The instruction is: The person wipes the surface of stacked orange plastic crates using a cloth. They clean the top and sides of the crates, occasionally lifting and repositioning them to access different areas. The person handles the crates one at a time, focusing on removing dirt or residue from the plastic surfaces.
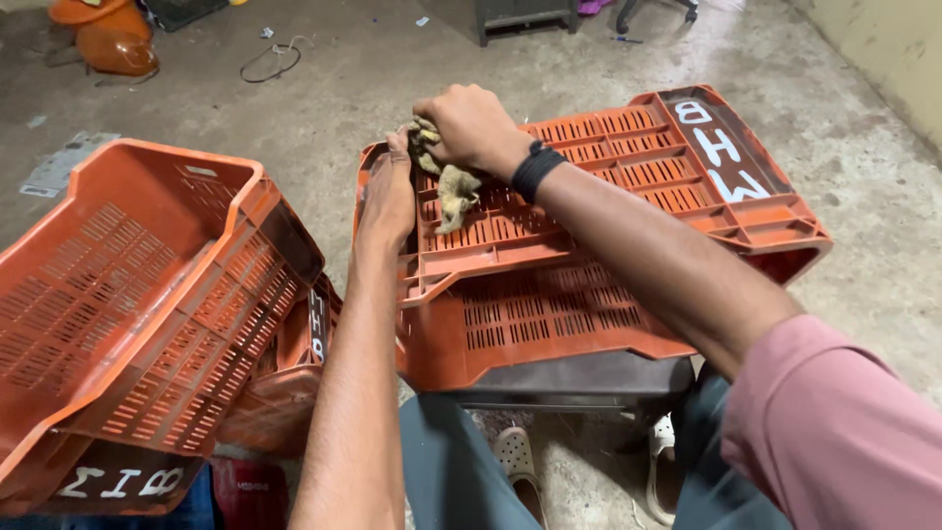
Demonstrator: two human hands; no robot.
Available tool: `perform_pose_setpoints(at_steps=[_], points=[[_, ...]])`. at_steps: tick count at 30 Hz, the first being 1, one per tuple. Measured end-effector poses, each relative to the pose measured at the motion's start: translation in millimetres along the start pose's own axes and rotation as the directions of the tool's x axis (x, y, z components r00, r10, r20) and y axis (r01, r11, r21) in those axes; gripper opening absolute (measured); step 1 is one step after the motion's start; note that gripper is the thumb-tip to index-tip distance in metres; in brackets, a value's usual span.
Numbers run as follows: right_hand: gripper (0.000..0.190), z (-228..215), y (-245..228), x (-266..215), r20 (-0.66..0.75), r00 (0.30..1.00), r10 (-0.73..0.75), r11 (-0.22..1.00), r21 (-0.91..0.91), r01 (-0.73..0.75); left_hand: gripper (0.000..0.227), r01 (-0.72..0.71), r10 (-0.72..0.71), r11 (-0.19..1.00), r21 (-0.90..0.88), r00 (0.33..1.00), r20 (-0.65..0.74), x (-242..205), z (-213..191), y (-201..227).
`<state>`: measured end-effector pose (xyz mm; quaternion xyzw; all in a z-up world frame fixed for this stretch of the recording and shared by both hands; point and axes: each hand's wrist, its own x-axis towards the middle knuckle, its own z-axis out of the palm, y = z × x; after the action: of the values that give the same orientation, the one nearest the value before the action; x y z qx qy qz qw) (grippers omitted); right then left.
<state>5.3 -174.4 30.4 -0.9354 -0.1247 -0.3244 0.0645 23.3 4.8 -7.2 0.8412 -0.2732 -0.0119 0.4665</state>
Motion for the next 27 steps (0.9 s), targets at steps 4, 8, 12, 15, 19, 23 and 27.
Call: perform_pose_setpoints(at_steps=[4,8,12,15,19,23,27], points=[[0.020,-45.2,-29.9,-25.7,0.133,0.985,-0.112,0.991,0.084,0.102,0.101,0.076,-0.068,0.980,-0.181,0.996,0.053,0.3,-0.6,1.3],[0.019,-91.1,-77.2,-83.8,0.163,0.945,-0.283,0.944,0.219,0.245,0.101,0.091,-0.084,0.973,-0.214,0.996,0.042,3.7,-2.2,0.0],[0.024,-132.5,-75.8,-109.2,0.326,0.928,-0.182,0.978,0.156,0.136,0.101,-0.028,0.041,0.903,-0.429,0.999,0.022,4.5,-0.6,-7.4],[0.025,-155.4,-57.2,-123.7,0.319,0.937,-0.140,0.982,0.164,0.091,0.102,0.039,-0.021,0.904,-0.426,0.999,0.047,2.7,0.8,-2.3],[0.038,-161.9,-45.0,-132.9,0.307,0.949,-0.068,0.996,0.077,0.046,0.102,0.042,-0.040,0.947,-0.317,0.999,0.013,-4.5,-2.9,10.0],[0.039,-139.4,-62.9,-122.9,0.181,0.959,-0.216,0.973,0.115,0.198,0.099,-0.090,0.065,0.986,-0.141,0.982,-0.176,-6.6,-9.9,13.0],[0.035,-106.1,-100.6,-86.2,0.156,0.931,-0.331,0.942,0.121,0.314,0.094,-0.258,0.248,0.966,0.024,0.894,-0.373,-2.6,-9.4,4.8]])
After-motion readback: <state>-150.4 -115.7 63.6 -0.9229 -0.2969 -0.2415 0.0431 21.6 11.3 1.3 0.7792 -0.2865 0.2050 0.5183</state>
